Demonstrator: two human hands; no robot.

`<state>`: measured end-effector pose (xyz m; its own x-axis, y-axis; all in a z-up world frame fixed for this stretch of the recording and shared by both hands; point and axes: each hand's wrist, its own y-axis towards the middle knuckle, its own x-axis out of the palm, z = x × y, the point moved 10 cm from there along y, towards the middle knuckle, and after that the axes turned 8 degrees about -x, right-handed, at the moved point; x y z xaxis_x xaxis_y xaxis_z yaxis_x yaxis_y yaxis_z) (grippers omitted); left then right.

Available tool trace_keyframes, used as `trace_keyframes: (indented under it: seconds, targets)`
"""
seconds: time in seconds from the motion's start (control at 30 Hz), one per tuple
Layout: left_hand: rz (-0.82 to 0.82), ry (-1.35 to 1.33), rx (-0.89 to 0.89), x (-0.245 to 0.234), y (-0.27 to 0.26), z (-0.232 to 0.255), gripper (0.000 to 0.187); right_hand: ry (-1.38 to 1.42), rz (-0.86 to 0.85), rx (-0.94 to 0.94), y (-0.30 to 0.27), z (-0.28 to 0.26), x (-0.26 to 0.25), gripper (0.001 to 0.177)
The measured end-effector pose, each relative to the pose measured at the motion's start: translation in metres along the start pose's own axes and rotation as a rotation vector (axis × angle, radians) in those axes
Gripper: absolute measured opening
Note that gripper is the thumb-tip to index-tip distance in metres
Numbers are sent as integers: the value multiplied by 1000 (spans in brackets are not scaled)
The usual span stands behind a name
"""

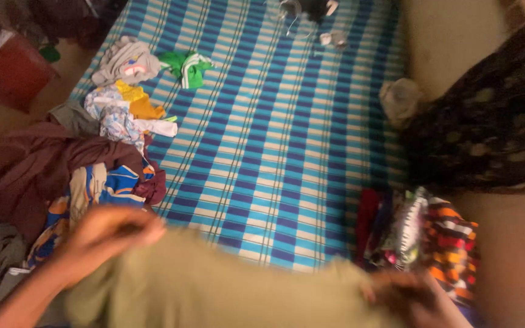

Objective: Folding various items of clothing including a shirt, pants, and a tank top on a bed.

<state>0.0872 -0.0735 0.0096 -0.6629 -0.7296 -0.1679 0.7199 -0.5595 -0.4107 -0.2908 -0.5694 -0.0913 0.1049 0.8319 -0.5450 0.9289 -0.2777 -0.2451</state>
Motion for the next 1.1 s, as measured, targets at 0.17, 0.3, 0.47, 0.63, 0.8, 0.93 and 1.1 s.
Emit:
trace_keyframes:
  seconds: [0.17,0.3,0.47,0.63,0.8,0.93,1.1]
  targets:
    - [-67,-46,-106,32,199,-76,26,142,-44,-3,211,-3,22,21]
    - [-5,-66,-129,44,351,-135,24,-178,29,36,313,33,28,22]
    - [257,235,-103,41,444,-115,17,-546,59,73,399,48,8,30]
    - [262,250,-296,46,499,-119,14,-950,-225,16,490,95,22,27]
    - [376,333,-367,33,531,-104,16,-732,-111,67,547,70,3,23]
    - [429,317,-336,22,560,-103,16,-690,-30,82,575,57,-3,27]
    - [466,324,-274,34,552,-110,14,-528,291,-218,575,87,-4,17]
